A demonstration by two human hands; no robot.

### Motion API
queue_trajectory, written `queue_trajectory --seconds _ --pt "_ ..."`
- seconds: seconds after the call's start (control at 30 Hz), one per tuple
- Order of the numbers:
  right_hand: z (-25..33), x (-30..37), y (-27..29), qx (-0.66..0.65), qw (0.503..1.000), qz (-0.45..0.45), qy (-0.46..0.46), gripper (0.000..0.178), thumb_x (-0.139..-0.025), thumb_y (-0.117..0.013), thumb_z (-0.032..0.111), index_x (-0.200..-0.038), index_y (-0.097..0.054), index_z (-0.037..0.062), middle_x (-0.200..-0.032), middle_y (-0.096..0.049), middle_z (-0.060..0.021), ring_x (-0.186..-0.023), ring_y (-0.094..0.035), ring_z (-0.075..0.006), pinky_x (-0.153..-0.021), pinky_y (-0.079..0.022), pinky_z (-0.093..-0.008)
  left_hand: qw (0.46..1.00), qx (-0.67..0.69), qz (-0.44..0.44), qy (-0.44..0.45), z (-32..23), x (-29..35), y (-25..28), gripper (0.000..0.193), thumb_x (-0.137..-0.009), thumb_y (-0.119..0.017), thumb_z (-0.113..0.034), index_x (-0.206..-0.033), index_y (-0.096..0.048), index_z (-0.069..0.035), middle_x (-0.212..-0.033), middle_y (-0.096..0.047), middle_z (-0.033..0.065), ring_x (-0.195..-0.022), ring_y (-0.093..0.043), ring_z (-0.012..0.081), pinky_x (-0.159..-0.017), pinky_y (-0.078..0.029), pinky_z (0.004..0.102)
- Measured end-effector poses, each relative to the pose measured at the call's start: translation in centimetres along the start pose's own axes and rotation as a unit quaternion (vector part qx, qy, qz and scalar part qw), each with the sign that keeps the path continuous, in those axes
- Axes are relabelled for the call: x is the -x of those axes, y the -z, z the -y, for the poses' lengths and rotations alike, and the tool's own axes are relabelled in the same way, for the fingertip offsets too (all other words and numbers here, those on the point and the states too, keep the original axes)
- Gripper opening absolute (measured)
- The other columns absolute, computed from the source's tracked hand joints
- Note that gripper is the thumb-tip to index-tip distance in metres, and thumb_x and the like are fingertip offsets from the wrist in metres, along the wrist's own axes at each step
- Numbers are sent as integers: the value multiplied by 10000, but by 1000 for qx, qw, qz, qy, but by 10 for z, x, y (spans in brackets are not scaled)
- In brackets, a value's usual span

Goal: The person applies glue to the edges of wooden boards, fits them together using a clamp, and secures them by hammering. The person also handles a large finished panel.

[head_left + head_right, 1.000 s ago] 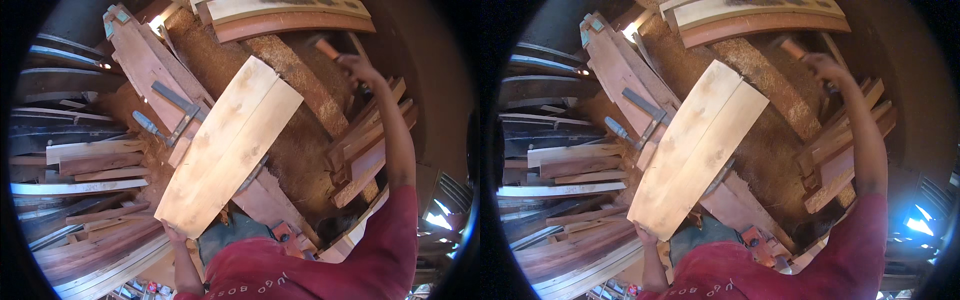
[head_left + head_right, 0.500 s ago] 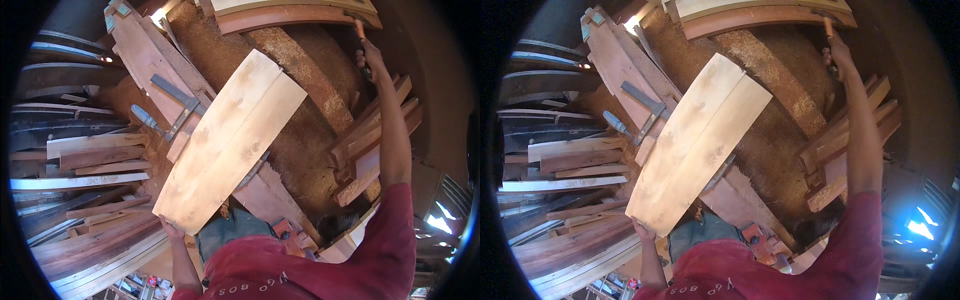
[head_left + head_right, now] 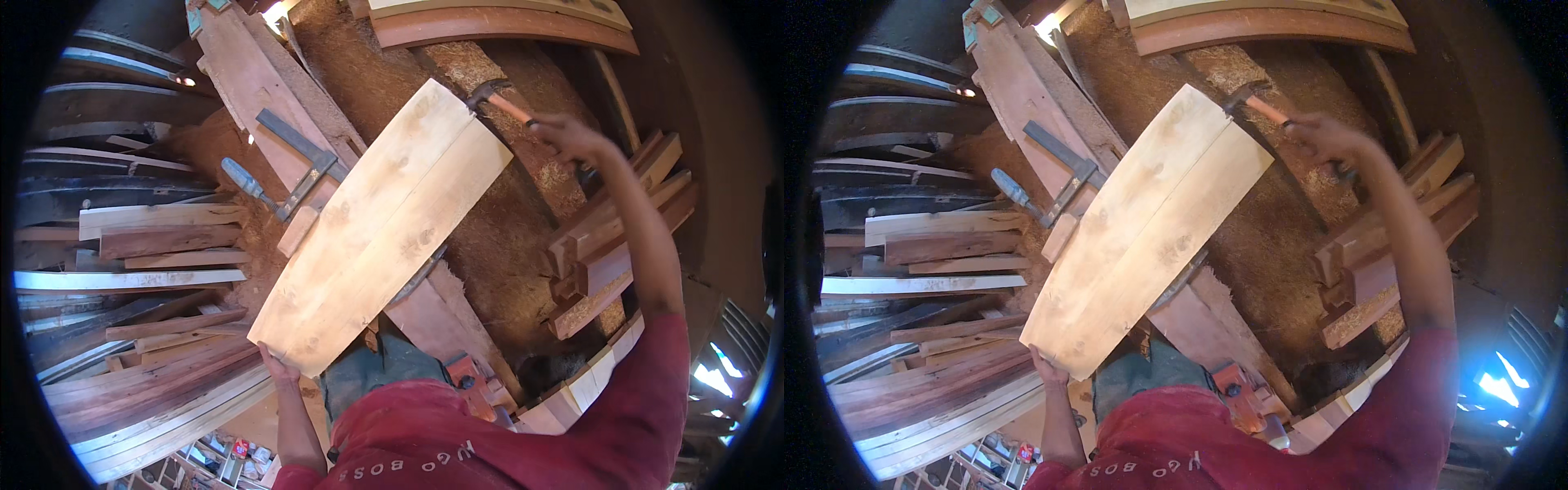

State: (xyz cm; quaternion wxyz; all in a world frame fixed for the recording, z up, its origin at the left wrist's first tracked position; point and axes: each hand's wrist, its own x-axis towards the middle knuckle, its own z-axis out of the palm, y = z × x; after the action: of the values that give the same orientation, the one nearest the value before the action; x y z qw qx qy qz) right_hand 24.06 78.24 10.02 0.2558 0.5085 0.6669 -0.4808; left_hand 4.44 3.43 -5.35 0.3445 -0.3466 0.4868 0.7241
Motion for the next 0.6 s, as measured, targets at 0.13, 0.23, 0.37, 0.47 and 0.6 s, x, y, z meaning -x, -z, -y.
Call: queue_trajectory --seconds 0.13,0.23,0.37,0.47,0.6 --pt "-19 -26 27 -146 986 -69 53 537 -986 -568 414 -1441 -496 139 -733 -524 5 -514 -496 -93 -428 -446 -285 999 -12 47 -3 3 -9 1 738 -974 -445 -597 -1483 -365 -69 -1488 -451 115 -1341 -440 332 -1114 -356 496" --pt "-22 -39 3 -132 953 -258 88 511 -994 -554 400 -1422 -508 125 -714 -510 10 -490 -479 -80 -411 -425 -276 999 -21 40 -5 -5 -1 5 746 -968 -449 -604 -1483 -367 -72 -1489 -450 118 -1344 -437 333 -1118 -351 499" --pt "-31 -31 9 -41 993 -82 70 411 -1014 -514 353 -1308 -567 70 -712 -544 -7 -472 -486 -94 -406 -417 -281 998 10 55 20 -2 6 1 748 -966 -443 -612 -1485 -368 -79 -1495 -442 124 -1346 -436 341 -1123 -346 506" --pt "-29 -29 0 -166 975 -134 62 365 -1021 -499 320 -1230 -583 31 -709 -578 -34 -464 -509 -128 -409 -432 -298 998 -4 65 17 -1 12 -9 749 -965 -437 -616 -1485 -369 -81 -1499 -438 128 -1347 -433 351 -1120 -352 513" --pt "-6 -22 14 -15 999 -14 49 357 -1026 -483 305 -1232 -578 29 -758 -598 -58 -535 -587 -148 -386 -437 -302 1000 -18 3 2 -3 12 -1 731 -976 -425 -603 -1486 -368 -82 -1498 -438 126 -1347 -433 354 -1121 -349 523"
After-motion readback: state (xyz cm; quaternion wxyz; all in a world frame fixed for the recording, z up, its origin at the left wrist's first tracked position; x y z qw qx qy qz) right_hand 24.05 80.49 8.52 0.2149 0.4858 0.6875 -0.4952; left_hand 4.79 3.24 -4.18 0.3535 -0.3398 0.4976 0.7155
